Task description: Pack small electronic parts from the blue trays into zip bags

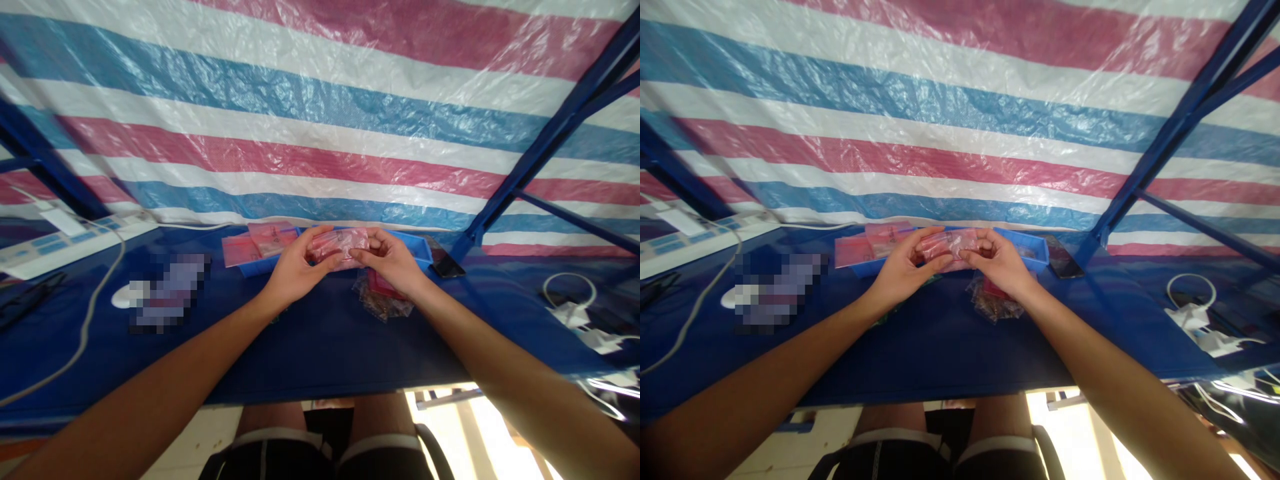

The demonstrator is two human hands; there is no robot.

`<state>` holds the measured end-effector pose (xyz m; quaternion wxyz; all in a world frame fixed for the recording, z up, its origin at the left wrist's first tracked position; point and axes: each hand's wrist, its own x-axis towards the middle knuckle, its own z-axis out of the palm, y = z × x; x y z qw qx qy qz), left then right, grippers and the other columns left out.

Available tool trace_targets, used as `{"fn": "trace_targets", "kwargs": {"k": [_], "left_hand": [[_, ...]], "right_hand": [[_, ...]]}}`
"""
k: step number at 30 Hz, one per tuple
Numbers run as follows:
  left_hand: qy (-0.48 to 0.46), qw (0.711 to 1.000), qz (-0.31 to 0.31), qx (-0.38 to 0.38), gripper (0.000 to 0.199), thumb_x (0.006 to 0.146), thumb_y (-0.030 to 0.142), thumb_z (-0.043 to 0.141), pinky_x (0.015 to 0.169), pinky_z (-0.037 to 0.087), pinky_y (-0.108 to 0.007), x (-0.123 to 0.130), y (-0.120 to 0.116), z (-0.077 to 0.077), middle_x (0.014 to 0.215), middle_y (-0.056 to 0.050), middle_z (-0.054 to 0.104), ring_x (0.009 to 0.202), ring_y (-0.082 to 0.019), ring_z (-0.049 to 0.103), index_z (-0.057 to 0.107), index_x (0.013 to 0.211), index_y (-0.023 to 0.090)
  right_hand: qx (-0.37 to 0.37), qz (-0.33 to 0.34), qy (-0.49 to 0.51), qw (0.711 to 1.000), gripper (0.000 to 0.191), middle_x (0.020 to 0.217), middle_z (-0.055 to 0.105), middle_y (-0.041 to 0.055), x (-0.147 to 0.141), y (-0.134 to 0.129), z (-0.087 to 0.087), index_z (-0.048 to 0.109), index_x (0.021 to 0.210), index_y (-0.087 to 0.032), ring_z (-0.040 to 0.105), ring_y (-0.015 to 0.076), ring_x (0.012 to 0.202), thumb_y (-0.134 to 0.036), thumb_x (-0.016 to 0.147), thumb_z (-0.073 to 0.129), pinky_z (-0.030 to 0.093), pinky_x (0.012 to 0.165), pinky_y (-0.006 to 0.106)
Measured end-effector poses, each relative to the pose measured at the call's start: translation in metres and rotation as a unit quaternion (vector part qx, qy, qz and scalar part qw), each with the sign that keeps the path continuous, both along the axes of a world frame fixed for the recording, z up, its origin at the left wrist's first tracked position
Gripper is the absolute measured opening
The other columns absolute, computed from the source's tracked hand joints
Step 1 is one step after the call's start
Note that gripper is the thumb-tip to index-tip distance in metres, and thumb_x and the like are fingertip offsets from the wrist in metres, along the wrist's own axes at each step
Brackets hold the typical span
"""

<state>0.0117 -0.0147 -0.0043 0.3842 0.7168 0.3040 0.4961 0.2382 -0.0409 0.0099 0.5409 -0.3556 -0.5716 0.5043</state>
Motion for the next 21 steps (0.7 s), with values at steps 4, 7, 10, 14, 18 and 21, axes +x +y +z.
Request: {"fn": "trace_targets", "kwargs": {"k": [4, 7, 10, 14, 18, 21], "left_hand": [[-0.016, 1.0, 0.017, 0.016, 0.062, 0.09, 0.043, 0.088, 0.107, 0.059, -0.042, -0.001, -0.001, 0.004, 0.126, -0.013, 0.077, 0.115, -0.026, 0.076, 0.064, 0.142, 0.021], [-0.021, 0.999, 0.02, 0.02, 0.06, 0.087, 0.041, 0.09, 0.108, 0.058, -0.04, 0.0, -0.001, 0.007, 0.124, -0.012, 0.079, 0.114, -0.025, 0.076, 0.066, 0.138, 0.02], [-0.027, 1.0, 0.0, -0.012, 0.055, 0.087, 0.041, 0.09, 0.098, 0.06, -0.036, 0.001, -0.001, 0.006, 0.11, -0.01, 0.081, 0.102, -0.023, 0.078, 0.068, 0.133, 0.018], [-0.05, 0.998, -0.014, -0.032, 0.052, 0.088, 0.04, 0.089, 0.086, 0.06, -0.03, 0.003, 0.0, 0.004, 0.102, -0.007, 0.081, 0.092, -0.019, 0.077, 0.07, 0.131, 0.017], [-0.071, 0.997, 0.001, -0.035, 0.053, 0.087, 0.041, 0.09, 0.075, 0.057, -0.026, 0.003, 0.0, 0.004, 0.103, -0.006, 0.079, 0.085, -0.016, 0.074, 0.069, 0.131, 0.019], [-0.088, 0.995, 0.011, -0.044, 0.057, 0.085, 0.044, 0.091, 0.068, 0.055, -0.023, 0.003, 0.001, 0.005, 0.103, -0.006, 0.078, 0.079, -0.014, 0.072, 0.069, 0.131, 0.019]], "right_hand": [[0.014, 0.031, -0.038, 0.999, 0.048, 0.093, 0.079, -0.0013, 0.0, -0.001, -0.006, 0.07, 0.115, -0.026, 0.075, 0.0179, 0.082, -0.039, 0.076, 0.095, 0.062, 0.083, 0.033], [0.015, 0.047, -0.07, 0.996, 0.049, 0.092, 0.078, -0.0017, 0.001, -0.001, -0.01, 0.07, 0.119, -0.026, 0.074, 0.0175, 0.079, -0.036, 0.077, 0.094, 0.061, 0.081, 0.032], [0.013, 0.043, -0.066, 0.997, 0.046, 0.094, 0.079, -0.0001, 0.001, 0.0, -0.011, 0.071, 0.118, -0.026, 0.075, 0.0197, 0.083, -0.037, 0.08, 0.093, 0.061, 0.083, 0.035], [0.017, 0.017, -0.031, 0.999, 0.043, 0.093, 0.079, -0.0001, 0.0, 0.001, -0.009, 0.072, 0.113, -0.025, 0.072, 0.0171, 0.077, -0.039, 0.079, 0.094, 0.057, 0.073, 0.029], [-0.008, 0.019, -0.031, 0.999, 0.048, 0.093, 0.08, 0.0003, 0.0, 0.001, -0.006, 0.072, 0.113, -0.025, 0.068, 0.0159, 0.073, -0.043, 0.076, 0.096, 0.053, 0.064, 0.027], [-0.02, 0.037, -0.037, 0.998, 0.044, 0.09, 0.079, 0.0001, -0.001, 0.0, -0.004, 0.074, 0.106, -0.024, 0.068, 0.0158, 0.073, -0.043, 0.074, 0.097, 0.055, 0.066, 0.028]]}}
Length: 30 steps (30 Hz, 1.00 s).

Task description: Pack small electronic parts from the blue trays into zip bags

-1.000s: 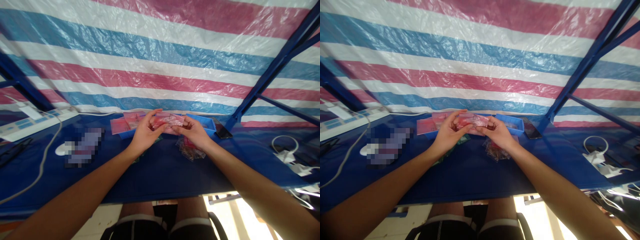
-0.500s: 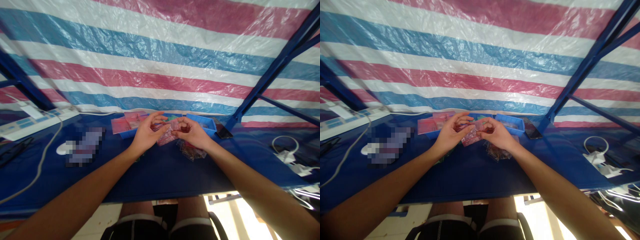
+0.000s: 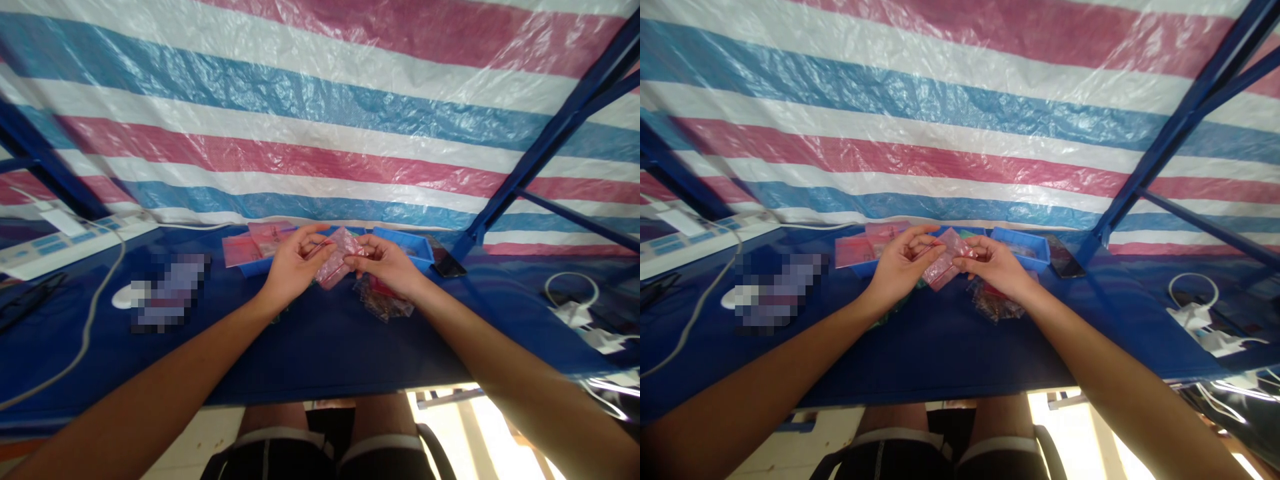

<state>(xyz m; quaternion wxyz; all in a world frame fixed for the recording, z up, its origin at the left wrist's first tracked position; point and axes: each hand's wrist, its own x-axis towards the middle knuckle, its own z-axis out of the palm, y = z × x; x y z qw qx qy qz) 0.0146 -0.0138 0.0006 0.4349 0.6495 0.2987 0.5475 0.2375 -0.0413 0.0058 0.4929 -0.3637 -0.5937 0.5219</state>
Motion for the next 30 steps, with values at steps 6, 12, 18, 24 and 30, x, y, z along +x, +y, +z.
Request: {"fn": "trace_targets", "kwargs": {"k": [6, 12, 18, 24, 30], "left_hand": [[-0.02, 1.0, -0.011, -0.02, 0.052, 0.084, 0.045, 0.093, 0.068, 0.055, -0.023, -0.0012, 0.004, -0.0001, 0.102, -0.006, 0.077, 0.078, -0.013, 0.07, 0.073, 0.123, 0.017], [-0.061, 0.997, -0.021, -0.044, 0.044, 0.083, 0.047, 0.093, 0.076, 0.058, -0.024, -0.0008, 0.0058, 0.0, 0.097, -0.005, 0.08, 0.084, -0.015, 0.073, 0.077, 0.111, 0.017], [-0.06, 0.996, -0.027, -0.055, 0.042, 0.082, 0.046, 0.094, 0.08, 0.059, -0.026, -0.0014, 0.0068, -0.0015, 0.098, -0.005, 0.081, 0.086, -0.016, 0.075, 0.077, 0.109, 0.018], [-0.045, 0.997, -0.032, -0.059, 0.042, 0.083, 0.047, 0.093, 0.08, 0.057, -0.023, -0.0023, 0.0057, -0.001, 0.099, -0.005, 0.081, 0.086, -0.014, 0.074, 0.078, 0.108, 0.017], [-0.029, 0.998, -0.027, -0.041, 0.04, 0.084, 0.046, 0.092, 0.083, 0.059, -0.026, -0.0015, 0.0017, 0.0034, 0.1, -0.005, 0.081, 0.088, -0.015, 0.075, 0.078, 0.109, 0.018]], "right_hand": [[0.02, -0.009, -0.002, 1.0, 0.037, 0.086, 0.078, 0.0016, 0.0012, 0.0022, -0.0029, 0.076, 0.094, -0.021, 0.067, 0.0153, 0.072, -0.046, 0.076, 0.097, 0.054, 0.065, 0.028], [0.016, -0.04, 0.036, 0.998, 0.037, 0.08, 0.076, 0.0001, 0.005, 0.0056, -0.003, 0.077, 0.091, -0.022, 0.064, 0.0138, 0.068, -0.049, 0.077, 0.096, 0.053, 0.063, 0.026], [0.002, -0.012, 0.069, 0.998, 0.034, 0.076, 0.074, -0.0012, 0.0039, 0.0029, -0.0014, 0.078, 0.094, -0.023, 0.063, 0.0127, 0.063, -0.047, 0.079, 0.096, 0.051, 0.061, 0.026], [-0.012, 0.005, 0.061, 0.998, 0.034, 0.079, 0.074, -0.0007, 0.0045, 0.0018, -0.004, 0.078, 0.096, -0.022, 0.064, 0.0129, 0.064, -0.047, 0.081, 0.095, 0.052, 0.063, 0.026], [-0.014, 0.022, 0.048, 0.998, 0.033, 0.083, 0.075, 0.0005, 0.0037, -0.0004, -0.0037, 0.078, 0.094, -0.022, 0.065, 0.0139, 0.067, -0.05, 0.085, 0.092, 0.051, 0.065, 0.027]]}}
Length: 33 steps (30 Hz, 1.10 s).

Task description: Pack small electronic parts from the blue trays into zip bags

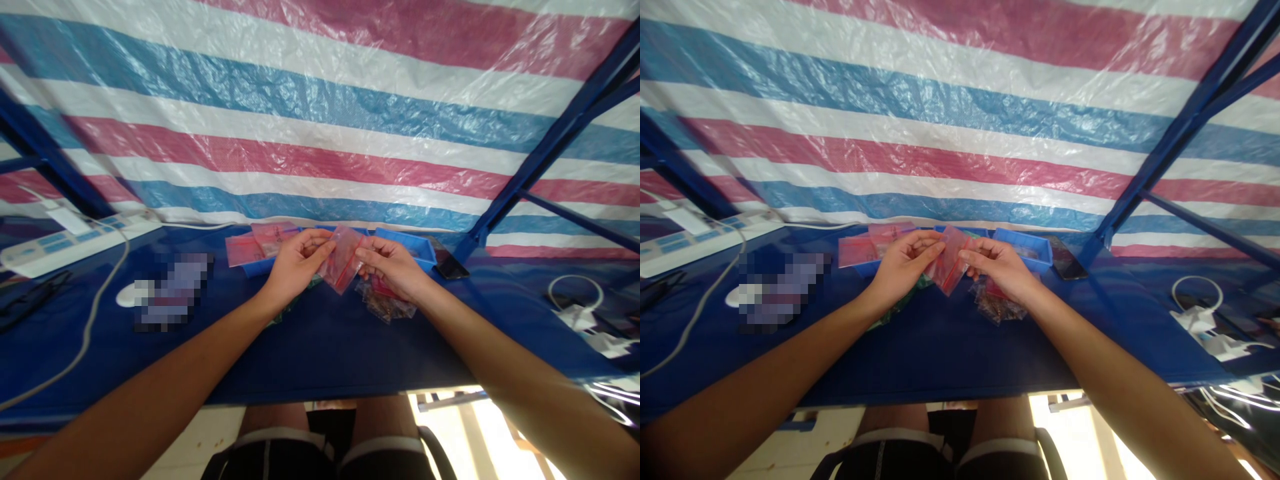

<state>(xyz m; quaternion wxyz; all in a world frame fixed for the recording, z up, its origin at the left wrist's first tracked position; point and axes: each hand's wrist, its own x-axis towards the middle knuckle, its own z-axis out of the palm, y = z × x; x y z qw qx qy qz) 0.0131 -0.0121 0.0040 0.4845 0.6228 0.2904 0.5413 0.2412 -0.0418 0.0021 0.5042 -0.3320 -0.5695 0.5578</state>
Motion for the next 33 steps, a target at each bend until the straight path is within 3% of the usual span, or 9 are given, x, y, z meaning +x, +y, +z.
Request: {"fn": "trace_targets", "kwargs": {"k": [8, 14, 18, 25, 29, 33], "left_hand": [[0.041, 0.998, -0.002, 0.038, 0.039, 0.089, 0.044, 0.088, 0.082, 0.058, -0.026, 0.0, -0.003, 0.0, 0.1, -0.007, 0.08, 0.088, -0.016, 0.075, 0.076, 0.114, 0.015], [0.122, 0.99, -0.035, 0.067, 0.036, 0.097, 0.045, 0.079, 0.085, 0.059, -0.03, -0.002, -0.011, 0.002, 0.109, -0.01, 0.082, 0.096, -0.021, 0.078, 0.076, 0.119, 0.016], [0.16, 0.982, -0.055, 0.083, 0.032, 0.1, 0.042, 0.074, 0.084, 0.061, -0.031, -0.003, -0.016, 0.003, 0.111, -0.011, 0.083, 0.097, -0.023, 0.079, 0.076, 0.119, 0.017], [0.161, 0.98, -0.032, 0.111, 0.029, 0.101, 0.041, 0.073, 0.088, 0.06, -0.032, -0.002, -0.018, 0.004, 0.112, -0.01, 0.083, 0.1, -0.023, 0.079, 0.076, 0.117, 0.017], [0.175, 0.975, 0.022, 0.137, 0.033, 0.102, 0.045, 0.072, 0.084, 0.06, -0.034, -0.006, -0.015, 0.005, 0.114, -0.011, 0.081, 0.1, -0.025, 0.077, 0.076, 0.122, 0.019], [0.178, 0.947, -0.009, 0.266, 0.046, 0.092, 0.042, 0.085, 0.114, 0.053, -0.048, -0.01, -0.016, 0.012, 0.14, -0.014, 0.071, 0.133, -0.033, 0.066, 0.074, 0.132, 0.024]], "right_hand": [[0.035, -0.001, -0.074, 0.997, 0.031, 0.079, 0.075, -0.0005, -0.001, -0.001, -0.001, 0.077, 0.09, -0.022, 0.062, 0.014, 0.064, -0.05, 0.087, 0.09, 0.049, 0.064, 0.028], [-0.006, 0.038, -0.072, 0.997, 0.036, 0.091, 0.08, 0.0022, -0.006, -0.006, 0.002, 0.08, 0.101, -0.023, 0.074, 0.021, 0.079, -0.054, 0.086, 0.089, 0.063, 0.075, 0.034], [-0.043, 0.083, -0.038, 0.995, 0.042, 0.099, 0.082, 0.0039, -0.008, -0.008, 0.001, 0.082, 0.111, -0.024, 0.078, 0.025, 0.083, -0.055, 0.084, 0.09, 0.068, 0.071, 0.039], [-0.039, 0.072, -0.036, 0.996, 0.041, 0.1, 0.083, 0.0052, -0.01, -0.005, -0.002, 0.082, 0.109, -0.024, 0.079, 0.0257, 0.083, -0.055, 0.083, 0.091, 0.069, 0.07, 0.04], [-0.051, 0.059, -0.012, 0.997, 0.045, 0.098, 0.083, 0.0059, -0.01, -0.005, 0.001, 0.079, 0.11, -0.024, 0.079, 0.0254, 0.078, -0.056, 0.08, 0.093, 0.067, 0.069, 0.041], [-0.054, 0.002, 0.02, 0.998, 0.047, 0.098, 0.082, 0.0044, -0.008, -0.004, 0.002, 0.077, 0.108, -0.023, 0.077, 0.021, 0.077, -0.052, 0.077, 0.097, 0.066, 0.071, 0.035]]}}
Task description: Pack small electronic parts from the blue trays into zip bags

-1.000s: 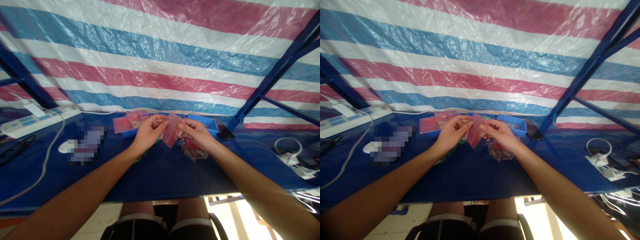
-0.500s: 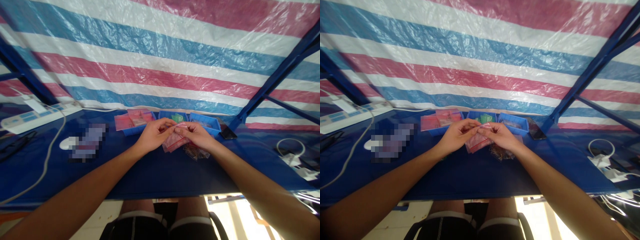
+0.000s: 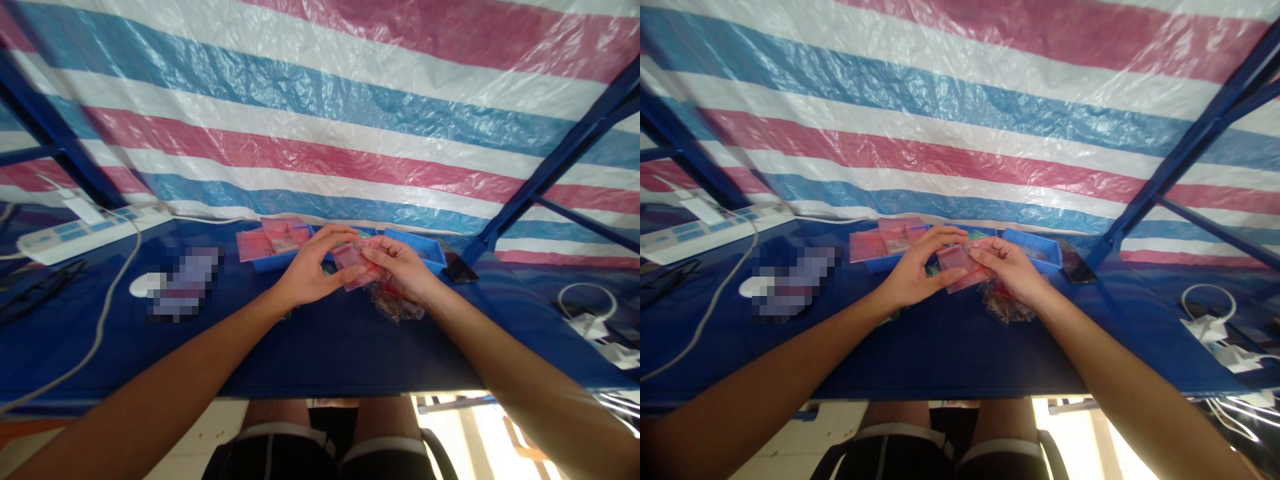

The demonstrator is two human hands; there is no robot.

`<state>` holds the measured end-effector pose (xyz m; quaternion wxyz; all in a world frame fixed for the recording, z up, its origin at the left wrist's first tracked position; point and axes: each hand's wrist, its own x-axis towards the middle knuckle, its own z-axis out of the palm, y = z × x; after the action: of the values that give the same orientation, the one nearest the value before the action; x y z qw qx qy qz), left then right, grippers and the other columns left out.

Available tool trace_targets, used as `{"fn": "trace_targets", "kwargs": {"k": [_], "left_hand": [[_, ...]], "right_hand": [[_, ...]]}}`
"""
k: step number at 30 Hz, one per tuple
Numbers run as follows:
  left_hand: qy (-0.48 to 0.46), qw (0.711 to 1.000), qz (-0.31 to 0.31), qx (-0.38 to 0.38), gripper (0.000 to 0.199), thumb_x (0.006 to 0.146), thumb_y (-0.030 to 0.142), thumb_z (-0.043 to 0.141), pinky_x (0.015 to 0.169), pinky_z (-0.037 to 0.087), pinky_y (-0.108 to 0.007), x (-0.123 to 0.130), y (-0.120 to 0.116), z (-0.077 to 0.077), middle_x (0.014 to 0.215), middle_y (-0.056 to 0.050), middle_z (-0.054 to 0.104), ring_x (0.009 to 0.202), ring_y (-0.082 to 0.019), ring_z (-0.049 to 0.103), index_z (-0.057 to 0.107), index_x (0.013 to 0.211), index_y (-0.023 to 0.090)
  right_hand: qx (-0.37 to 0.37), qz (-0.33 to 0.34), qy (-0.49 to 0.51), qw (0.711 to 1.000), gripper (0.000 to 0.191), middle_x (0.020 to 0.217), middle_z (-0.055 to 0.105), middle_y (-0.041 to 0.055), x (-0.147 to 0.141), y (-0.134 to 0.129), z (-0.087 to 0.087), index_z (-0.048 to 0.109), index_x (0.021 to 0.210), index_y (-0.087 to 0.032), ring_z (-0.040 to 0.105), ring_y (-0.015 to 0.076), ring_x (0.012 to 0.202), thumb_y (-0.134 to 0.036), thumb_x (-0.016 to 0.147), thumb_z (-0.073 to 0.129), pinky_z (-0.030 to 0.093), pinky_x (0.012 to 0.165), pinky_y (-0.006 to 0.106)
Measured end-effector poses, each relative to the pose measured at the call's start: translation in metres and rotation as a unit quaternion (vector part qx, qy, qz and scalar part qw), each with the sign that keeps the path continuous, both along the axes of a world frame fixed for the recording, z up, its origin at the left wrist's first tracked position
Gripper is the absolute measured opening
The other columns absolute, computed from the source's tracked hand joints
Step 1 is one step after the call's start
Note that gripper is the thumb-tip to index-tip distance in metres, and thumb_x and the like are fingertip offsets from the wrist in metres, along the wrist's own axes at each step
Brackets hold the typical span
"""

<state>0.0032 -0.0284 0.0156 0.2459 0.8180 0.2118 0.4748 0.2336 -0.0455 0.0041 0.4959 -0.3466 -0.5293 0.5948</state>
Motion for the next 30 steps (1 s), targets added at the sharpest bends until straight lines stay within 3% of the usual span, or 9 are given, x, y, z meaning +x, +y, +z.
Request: {"fn": "trace_targets", "kwargs": {"k": [3, 9, 12, 14, 16, 19, 21, 25, 30], "left_hand": [[0.016, 0.998, -0.05, 0.046, 0.064, 0.082, 0.041, 0.094, 0.126, 0.043, -0.055, 0.001, -0.003, 0.005, 0.148, -0.015, 0.067, 0.144, -0.035, 0.059, 0.071, 0.141, 0.027], [0.043, 0.995, -0.079, 0.037, 0.093, 0.069, 0.047, 0.102, 0.124, 0.046, -0.056, 0.003, -0.002, 0.002, 0.152, -0.016, 0.065, 0.143, -0.038, 0.06, 0.063, 0.152, 0.028], [0.029, 0.998, -0.039, 0.035, 0.069, 0.085, 0.04, 0.092, 0.121, 0.048, -0.051, 0.003, 0.001, -0.001, 0.147, -0.015, 0.069, 0.137, -0.034, 0.065, 0.066, 0.147, 0.026], [0.02, 0.999, -0.035, 0.036, 0.039, 0.096, 0.036, 0.08, 0.119, 0.05, -0.049, 0.002, 0.002, -0.001, 0.139, -0.014, 0.074, 0.134, -0.031, 0.067, 0.075, 0.134, 0.025], [0.012, 0.999, -0.038, 0.031, 0.021, 0.102, 0.035, 0.072, 0.119, 0.05, -0.048, 0.002, 0.003, 0.0, 0.132, -0.013, 0.078, 0.133, -0.03, 0.068, 0.081, 0.119, 0.025], [-0.015, 1.0, -0.017, 0.001, 0.019, 0.103, 0.037, 0.072, 0.119, 0.05, -0.046, 0.003, 0.001, 0.002, 0.126, -0.012, 0.08, 0.13, -0.029, 0.07, 0.081, 0.112, 0.023], [-0.024, 0.999, 0.013, -0.026, 0.021, 0.103, 0.038, 0.072, 0.111, 0.054, -0.041, 0.003, 0.0, 0.001, 0.121, -0.011, 0.081, 0.12, -0.028, 0.074, 0.081, 0.113, 0.022], [-0.013, 0.996, 0.076, -0.043, 0.026, 0.102, 0.045, 0.072, 0.087, 0.056, -0.033, 0.002, -0.001, 0.001, 0.101, -0.007, 0.081, 0.092, -0.023, 0.074, 0.081, 0.106, 0.021], [-0.027, 0.996, 0.081, -0.027, 0.025, 0.101, 0.044, 0.074, 0.081, 0.053, -0.031, 0.003, -0.001, 0.003, 0.097, -0.007, 0.08, 0.087, -0.021, 0.071, 0.081, 0.101, 0.02]], "right_hand": [[-0.033, 0.004, 0.023, 0.999, 0.046, 0.09, 0.079, 0.0021, 0.002, 0.002, -0.001, 0.077, 0.109, -0.023, 0.073, 0.0167, 0.069, -0.048, 0.077, 0.098, 0.06, 0.063, 0.028], [-0.095, -0.012, 0.05, 0.994, 0.04, 0.082, 0.077, -0.0008, 0.008, 0.006, -0.001, 0.079, 0.107, -0.023, 0.06, 0.0088, 0.055, -0.04, 0.077, 0.099, 0.04, 0.045, 0.02], [-0.121, 0.028, 0.055, 0.991, 0.04, 0.085, 0.079, 0.0015, 0.013, 0.008, -0.002, 0.081, 0.108, -0.02, 0.057, 0.0081, 0.053, -0.04, 0.078, 0.098, 0.037, 0.043, 0.02], [-0.135, 0.054, 0.057, 0.988, 0.04, 0.093, 0.082, 0.0042, 0.016, 0.008, -0.003, 0.081, 0.11, -0.02, 0.064, 0.0107, 0.06, -0.04, 0.079, 0.097, 0.045, 0.048, 0.022], [-0.146, 0.072, 0.055, 0.985, 0.04, 0.097, 0.082, 0.0054, 0.016, 0.007, -0.003, 0.081, 0.112, -0.02, 0.067, 0.0126, 0.065, -0.041, 0.081, 0.096, 0.049, 0.052, 0.022], [-0.151, 0.093, 0.057, 0.982, 0.038, 0.08, 0.076, 0.0017, 0.013, 0.006, -0.004, 0.081, 0.109, -0.019, 0.06, 0.01, 0.056, -0.045, 0.084, 0.093, 0.043, 0.046, 0.019], [-0.135, 0.084, 0.061, 0.985, 0.04, 0.077, 0.074, 0.0021, 0.01, 0.007, -0.004, 0.08, 0.108, -0.019, 0.061, 0.0112, 0.058, -0.052, 0.087, 0.089, 0.046, 0.047, 0.02], [-0.055, 0.003, 0.041, 0.998, 0.044, 0.093, 0.081, 0.009, 0.007, 0.01, -0.003, 0.082, 0.106, -0.019, 0.072, 0.0189, 0.076, -0.059, 0.088, 0.086, 0.058, 0.06, 0.026], [0.01, -0.052, 0.025, 0.998, 0.043, 0.101, 0.083, 0.0062, 0.006, 0.009, 0.0, 0.085, 0.1, -0.024, 0.076, 0.0225, 0.094, -0.066, 0.096, 0.074, 0.062, 0.093, 0.035]]}}
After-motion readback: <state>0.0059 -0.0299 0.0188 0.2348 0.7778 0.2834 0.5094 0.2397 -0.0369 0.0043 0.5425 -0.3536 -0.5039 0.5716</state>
